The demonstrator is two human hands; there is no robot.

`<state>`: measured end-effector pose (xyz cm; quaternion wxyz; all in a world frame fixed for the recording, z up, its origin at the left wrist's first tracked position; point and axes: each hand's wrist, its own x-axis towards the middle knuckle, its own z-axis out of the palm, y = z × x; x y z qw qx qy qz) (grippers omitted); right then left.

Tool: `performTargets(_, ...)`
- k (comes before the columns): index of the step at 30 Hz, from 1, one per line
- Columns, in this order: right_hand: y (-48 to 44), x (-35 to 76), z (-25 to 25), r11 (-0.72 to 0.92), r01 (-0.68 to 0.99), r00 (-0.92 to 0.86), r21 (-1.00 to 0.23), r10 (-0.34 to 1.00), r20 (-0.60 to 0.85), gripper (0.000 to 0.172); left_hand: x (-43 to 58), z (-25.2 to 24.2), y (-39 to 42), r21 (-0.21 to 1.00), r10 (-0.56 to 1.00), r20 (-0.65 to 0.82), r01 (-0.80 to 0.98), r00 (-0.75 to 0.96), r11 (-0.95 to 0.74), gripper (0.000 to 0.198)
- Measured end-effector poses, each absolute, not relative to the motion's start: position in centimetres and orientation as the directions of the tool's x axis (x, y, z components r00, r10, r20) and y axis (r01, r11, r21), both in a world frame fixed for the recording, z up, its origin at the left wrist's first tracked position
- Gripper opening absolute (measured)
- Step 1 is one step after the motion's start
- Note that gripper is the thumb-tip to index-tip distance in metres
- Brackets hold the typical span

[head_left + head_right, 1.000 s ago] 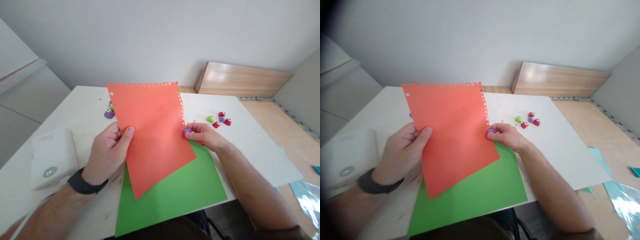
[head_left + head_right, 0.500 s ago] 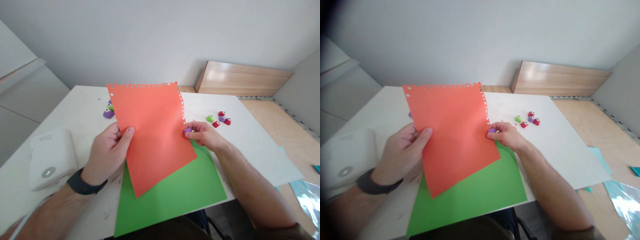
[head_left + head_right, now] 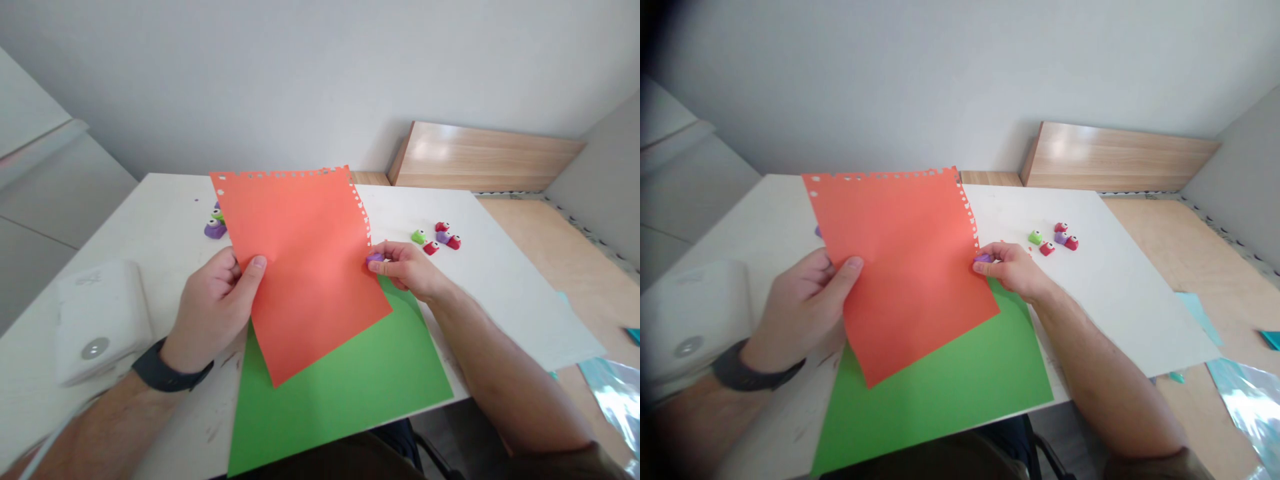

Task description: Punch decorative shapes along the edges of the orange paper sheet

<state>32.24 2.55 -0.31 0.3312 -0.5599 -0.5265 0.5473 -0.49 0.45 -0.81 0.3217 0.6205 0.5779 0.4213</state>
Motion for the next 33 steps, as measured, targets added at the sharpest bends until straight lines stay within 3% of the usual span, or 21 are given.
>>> performTargets(13, 2.24, 32.98, -0.29, -0.179, 0.201, -0.255, -0.963, 0.94, -0.228, 0.04, -0.56, -0.81, 0.44, 0.888, 0.989, 0.139, 0.447, -0.045, -0.105, 0.033)
performTargets(33, 2.19, 32.86, 0.01, -0.193, 0.228, -0.265, -0.954, 0.931, -0.252, 0.042, -0.57, -0.79, 0.44, 0.899, 0.992, 0.118, 0.428, -0.038, -0.091, 0.032)
